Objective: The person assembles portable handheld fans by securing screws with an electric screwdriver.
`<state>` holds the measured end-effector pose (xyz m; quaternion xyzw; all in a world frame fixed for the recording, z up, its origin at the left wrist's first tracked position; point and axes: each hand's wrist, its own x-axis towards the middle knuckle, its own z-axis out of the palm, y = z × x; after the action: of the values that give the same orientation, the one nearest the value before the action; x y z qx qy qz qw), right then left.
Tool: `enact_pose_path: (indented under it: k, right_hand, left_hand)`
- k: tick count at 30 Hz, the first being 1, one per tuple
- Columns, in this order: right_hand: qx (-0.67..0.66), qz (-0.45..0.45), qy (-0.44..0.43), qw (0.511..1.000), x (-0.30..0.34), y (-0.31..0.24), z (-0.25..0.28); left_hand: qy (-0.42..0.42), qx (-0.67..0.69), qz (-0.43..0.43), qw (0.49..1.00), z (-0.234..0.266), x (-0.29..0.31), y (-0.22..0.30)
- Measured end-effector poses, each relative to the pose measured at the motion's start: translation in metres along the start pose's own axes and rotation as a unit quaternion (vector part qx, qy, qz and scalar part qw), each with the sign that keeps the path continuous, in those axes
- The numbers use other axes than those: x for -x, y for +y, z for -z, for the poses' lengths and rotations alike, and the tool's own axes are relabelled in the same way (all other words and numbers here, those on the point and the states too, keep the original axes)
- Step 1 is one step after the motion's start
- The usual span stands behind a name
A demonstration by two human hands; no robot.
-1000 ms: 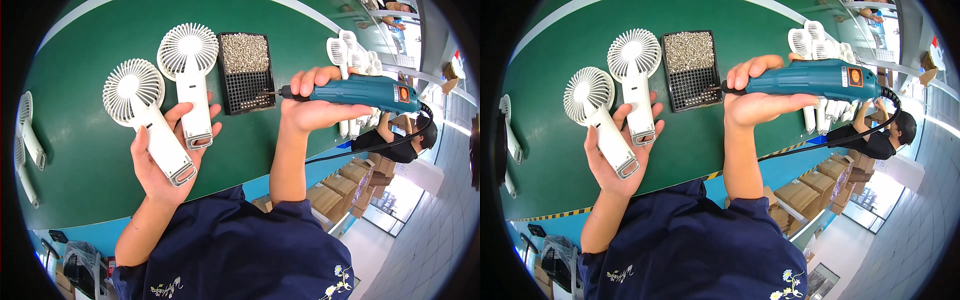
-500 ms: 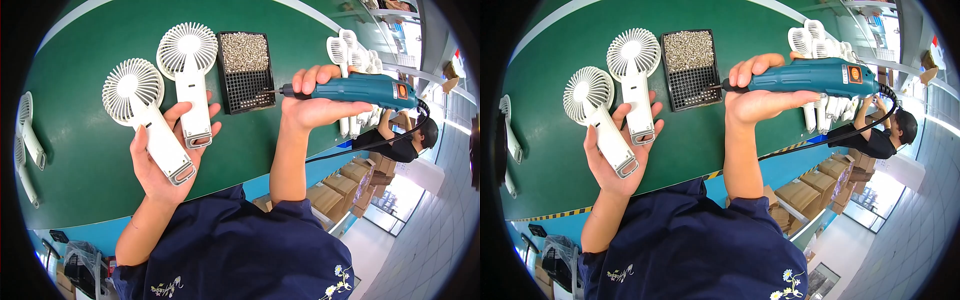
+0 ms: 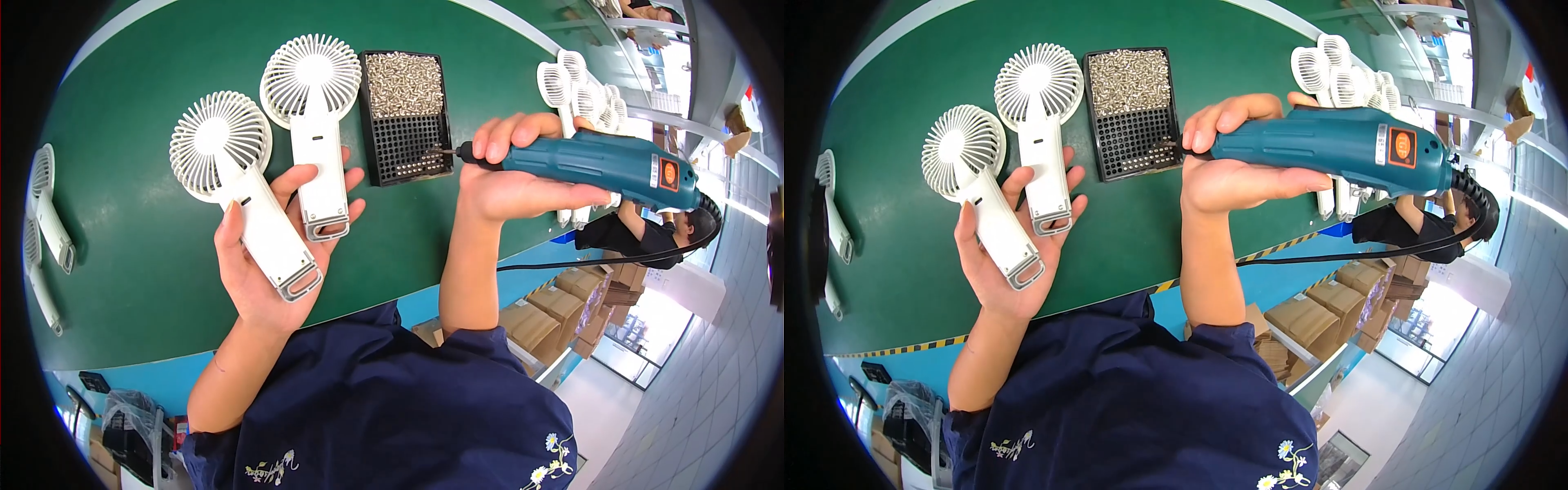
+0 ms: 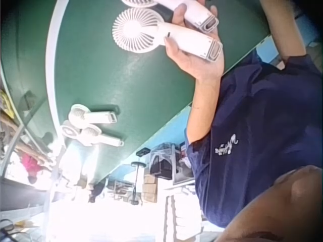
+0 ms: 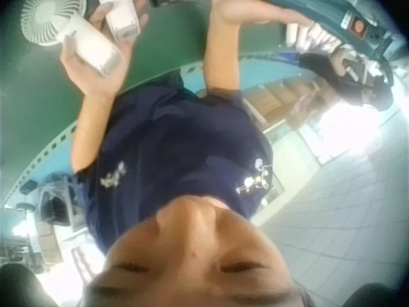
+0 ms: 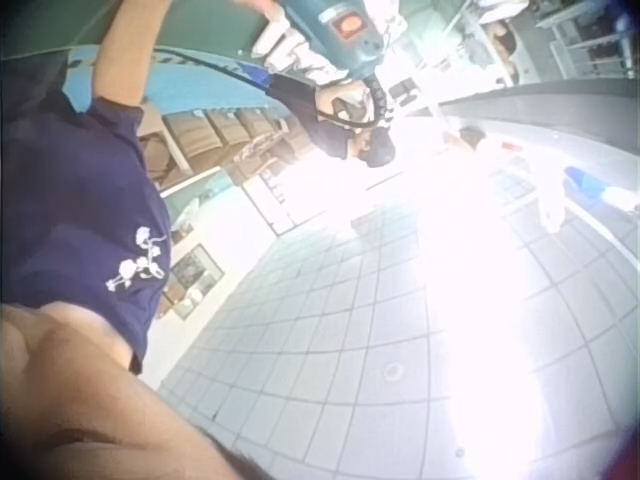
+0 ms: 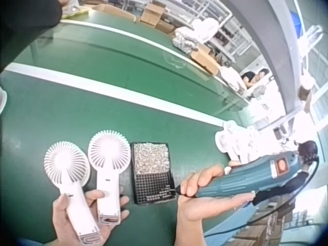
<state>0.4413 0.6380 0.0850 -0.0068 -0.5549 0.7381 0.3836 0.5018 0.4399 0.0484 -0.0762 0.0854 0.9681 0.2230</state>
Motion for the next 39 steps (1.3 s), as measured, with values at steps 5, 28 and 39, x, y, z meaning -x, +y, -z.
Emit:
enact_pose_path:
  k: [5,28,39]
  right_hand:
    - [0.014,-0.015,0.008,1.0,0.0,0.001,-0.002]
    - [-0.227,-0.12,-0.311,0.915,0.052,-0.075,-0.067]
    - [-0.252,-0.226,-0.306,0.89,0.058,-0.051,-0.083]
  left_hand:
    - [0.0,0.003,-0.003,1.0,0.0,-0.001,-0.001]
    - [0.02,-0.026,-0.005,0.999,0.0,-0.001,-0.004]
    - [0.082,-0.044,0.001,0.996,-0.005,0.004,-0.001]
